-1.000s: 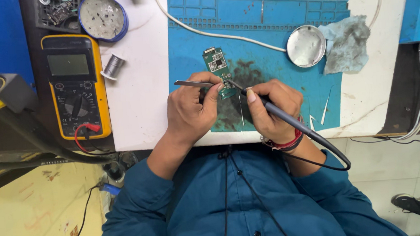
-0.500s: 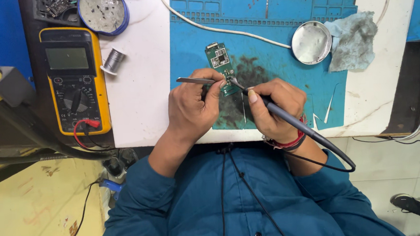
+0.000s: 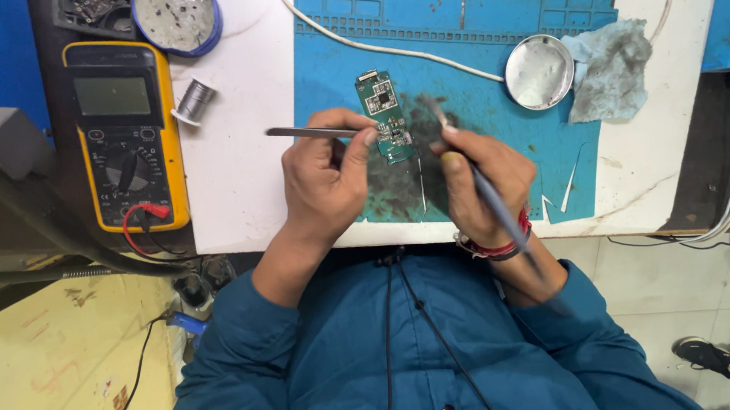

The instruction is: The person solders a green circuit board on a workbench, holding the board with tweezers while applying a soldering iron to its components and adding solder. They reposition and turn the board repeatedly to solder different sections, working over a blue silicone mat.

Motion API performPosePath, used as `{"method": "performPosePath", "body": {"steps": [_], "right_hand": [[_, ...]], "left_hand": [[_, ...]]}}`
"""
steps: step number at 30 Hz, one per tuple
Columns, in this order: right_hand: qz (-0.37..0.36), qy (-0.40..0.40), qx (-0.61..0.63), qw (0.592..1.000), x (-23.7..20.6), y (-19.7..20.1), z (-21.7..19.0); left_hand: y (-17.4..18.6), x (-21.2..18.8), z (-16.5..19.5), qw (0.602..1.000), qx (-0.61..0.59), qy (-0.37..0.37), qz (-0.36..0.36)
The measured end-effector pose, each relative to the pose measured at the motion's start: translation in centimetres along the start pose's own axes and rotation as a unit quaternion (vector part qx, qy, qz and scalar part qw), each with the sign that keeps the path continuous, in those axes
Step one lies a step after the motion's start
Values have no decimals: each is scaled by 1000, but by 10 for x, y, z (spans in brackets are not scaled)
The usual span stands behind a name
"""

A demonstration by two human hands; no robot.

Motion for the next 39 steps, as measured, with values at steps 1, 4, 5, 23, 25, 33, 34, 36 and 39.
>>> {"method": "performPosePath", "body": {"steps": [1,4,5,23,25,33,34,36,39], "right_hand": [[-11,9,-4,1000,1,-3,-3],[-61,46,-115,990,2,-15,-12],[-77,56,-131,987,3,-18,-14],[-28,-85,-28,996,-19,1,4],[-11,-99,-9,995,-25,2,4],[-37,-117,17,992,-24,-2,10],[-36,-116,15,992,-24,-3,10],[-39,-117,18,992,-25,-4,10],[-43,-119,17,992,-24,-4,11]], "left_hand": [[2,-1,-1,1000,-7,0,21],[4,-4,-4,997,-52,18,52],[4,-5,-6,995,-71,25,59],[3,-2,4,999,17,30,6],[3,-1,5,999,23,27,-3],[0,1,3,998,59,8,-14],[0,1,3,998,61,-1,-13],[0,1,3,998,62,-6,-11],[-1,1,2,998,55,0,-10]]}}
Point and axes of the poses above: each hand's wrist, its own x-axis towards the middle knuckle, its own y-axis out of the back of the hand, z = x × y, the point moved 3 cm from there along x, towards the middle knuckle, and after that the axes turned 12 degrees about z, right-handed, at the moved point
